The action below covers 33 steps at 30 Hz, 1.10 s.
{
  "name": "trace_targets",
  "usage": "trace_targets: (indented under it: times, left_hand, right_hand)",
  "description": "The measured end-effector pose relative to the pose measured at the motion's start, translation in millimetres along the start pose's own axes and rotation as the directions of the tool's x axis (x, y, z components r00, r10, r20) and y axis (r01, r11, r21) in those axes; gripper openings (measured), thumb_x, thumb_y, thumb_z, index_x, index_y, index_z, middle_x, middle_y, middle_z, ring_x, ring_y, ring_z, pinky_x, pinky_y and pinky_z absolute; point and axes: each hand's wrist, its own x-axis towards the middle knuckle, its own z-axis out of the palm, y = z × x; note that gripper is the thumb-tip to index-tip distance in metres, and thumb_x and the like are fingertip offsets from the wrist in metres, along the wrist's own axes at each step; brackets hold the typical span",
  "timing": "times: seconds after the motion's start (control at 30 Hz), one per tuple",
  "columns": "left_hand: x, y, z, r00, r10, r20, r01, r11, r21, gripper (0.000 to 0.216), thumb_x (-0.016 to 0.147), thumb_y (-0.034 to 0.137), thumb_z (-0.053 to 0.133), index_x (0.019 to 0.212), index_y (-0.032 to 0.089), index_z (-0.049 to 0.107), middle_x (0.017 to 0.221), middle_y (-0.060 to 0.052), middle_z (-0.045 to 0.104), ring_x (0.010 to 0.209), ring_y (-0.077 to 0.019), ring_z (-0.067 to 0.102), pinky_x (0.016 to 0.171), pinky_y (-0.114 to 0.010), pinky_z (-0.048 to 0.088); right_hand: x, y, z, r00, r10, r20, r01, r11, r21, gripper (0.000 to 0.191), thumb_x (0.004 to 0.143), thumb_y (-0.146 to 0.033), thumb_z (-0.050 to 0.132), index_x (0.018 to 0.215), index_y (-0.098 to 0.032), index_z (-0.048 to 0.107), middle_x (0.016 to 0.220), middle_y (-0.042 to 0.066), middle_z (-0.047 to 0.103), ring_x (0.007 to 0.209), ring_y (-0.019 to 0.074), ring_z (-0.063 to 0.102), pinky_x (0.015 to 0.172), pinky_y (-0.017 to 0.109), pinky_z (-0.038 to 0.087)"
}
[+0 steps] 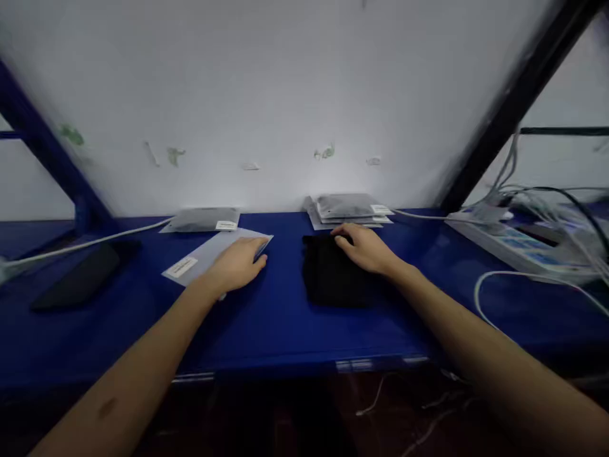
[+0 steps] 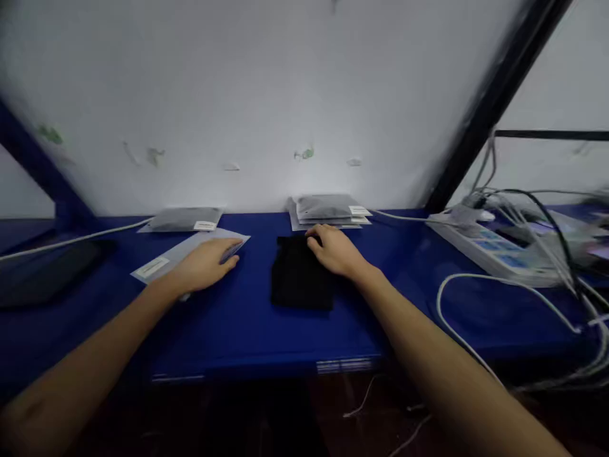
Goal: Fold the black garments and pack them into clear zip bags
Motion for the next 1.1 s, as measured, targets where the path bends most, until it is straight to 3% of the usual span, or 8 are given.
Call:
trace_targets:
  times: [0.4, 0.7, 0.9, 1.1]
  left_hand:
    - [2, 1, 4, 0.995, 0.077, -0.069, -0.086, 0.987, -0.133, 0.042, 0.085, 0.020, 0.046, 0.121, 0.021, 0.067, 0.127, -0.011, 0.068, 0.120, -0.0276, 0.061, 0.108, -0.043, 0.043]
    - [4, -3, 3, 0.994, 0.048, -0.094, -0.053, 0.997, -0.048, 0.034, 0.081, 0.021, 0.049, 0.104, 0.018, 0.074, 0.112, -0.013, 0.071, 0.113, -0.0314, 0.060, 0.100, -0.044, 0.046]
    - [3, 0, 1, 0.996, 0.022, -0.088, -0.032, 0.993, -0.113, 0.032, 0.080, 0.020, 0.051, 0.105, 0.018, 0.072, 0.112, -0.012, 0.071, 0.105, -0.0284, 0.064, 0.095, -0.041, 0.048]
    - [3, 2, 1, 0.994, 0.016, -0.106, -0.030, 0.991, -0.131, 0.014, 0.078, 0.021, 0.055, 0.085, 0.020, 0.068, 0.098, -0.010, 0.071, 0.094, -0.0258, 0.065, 0.086, -0.039, 0.049]
  right_hand:
    - [-1, 7, 3, 0.999, -0.033, -0.033, 0.033, 0.999, 0.000, 0.024, 0.092, -0.020, 0.050, 0.107, -0.016, 0.068, 0.110, 0.013, 0.072, 0.104, 0.0272, 0.066, 0.094, 0.041, 0.049]
    - [1, 10, 5, 0.999, -0.041, -0.022, 0.041, 0.999, 0.008, 0.024, 0.092, -0.021, 0.050, 0.107, -0.017, 0.069, 0.110, 0.012, 0.072, 0.103, 0.0246, 0.067, 0.093, 0.038, 0.050]
    - [1, 10, 4, 0.998, -0.053, -0.028, 0.054, 0.999, 0.005, 0.024, 0.092, -0.020, 0.051, 0.107, -0.015, 0.069, 0.110, 0.013, 0.072, 0.103, 0.0254, 0.067, 0.093, 0.039, 0.050]
    - [1, 9, 4, 0.999, -0.034, -0.018, 0.034, 0.999, 0.002, 0.023, 0.093, -0.020, 0.052, 0.108, -0.016, 0.069, 0.110, 0.013, 0.072, 0.102, 0.0250, 0.067, 0.092, 0.038, 0.051]
